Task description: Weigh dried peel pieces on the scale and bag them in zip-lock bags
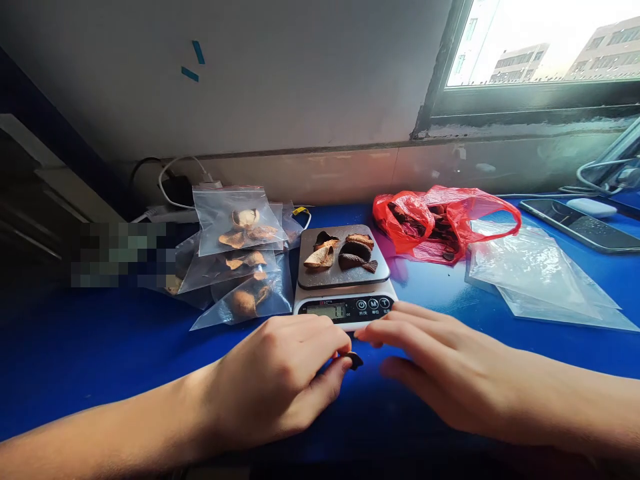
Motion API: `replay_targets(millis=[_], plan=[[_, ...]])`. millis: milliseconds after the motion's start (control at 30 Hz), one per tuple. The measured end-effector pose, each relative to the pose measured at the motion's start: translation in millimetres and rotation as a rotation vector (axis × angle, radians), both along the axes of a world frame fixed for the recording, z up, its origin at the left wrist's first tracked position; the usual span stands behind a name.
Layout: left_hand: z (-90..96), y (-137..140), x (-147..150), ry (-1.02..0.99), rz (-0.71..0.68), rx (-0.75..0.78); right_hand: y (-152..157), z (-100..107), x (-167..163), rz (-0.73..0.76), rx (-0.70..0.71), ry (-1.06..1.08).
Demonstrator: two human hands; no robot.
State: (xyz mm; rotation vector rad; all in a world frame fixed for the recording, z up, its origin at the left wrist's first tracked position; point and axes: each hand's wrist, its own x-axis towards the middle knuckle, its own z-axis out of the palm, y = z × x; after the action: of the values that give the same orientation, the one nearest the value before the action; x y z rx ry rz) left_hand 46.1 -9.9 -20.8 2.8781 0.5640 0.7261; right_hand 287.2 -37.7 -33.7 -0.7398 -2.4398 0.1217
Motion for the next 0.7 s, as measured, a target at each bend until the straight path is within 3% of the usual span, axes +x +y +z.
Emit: replay_targets(millis=[167,400,700], plan=[[4.4,10,-10,-0.052,0.036,0.082,10,13,19,-0.100,0.205,0.020],[9.2,26,-16,-0.023,0.128,0.134,15,15,32,-0.165,0.195,0.087],[8.0,26,-14,-0.012,0.120,0.116,22,15,31,-0.238,0.255,0.081]])
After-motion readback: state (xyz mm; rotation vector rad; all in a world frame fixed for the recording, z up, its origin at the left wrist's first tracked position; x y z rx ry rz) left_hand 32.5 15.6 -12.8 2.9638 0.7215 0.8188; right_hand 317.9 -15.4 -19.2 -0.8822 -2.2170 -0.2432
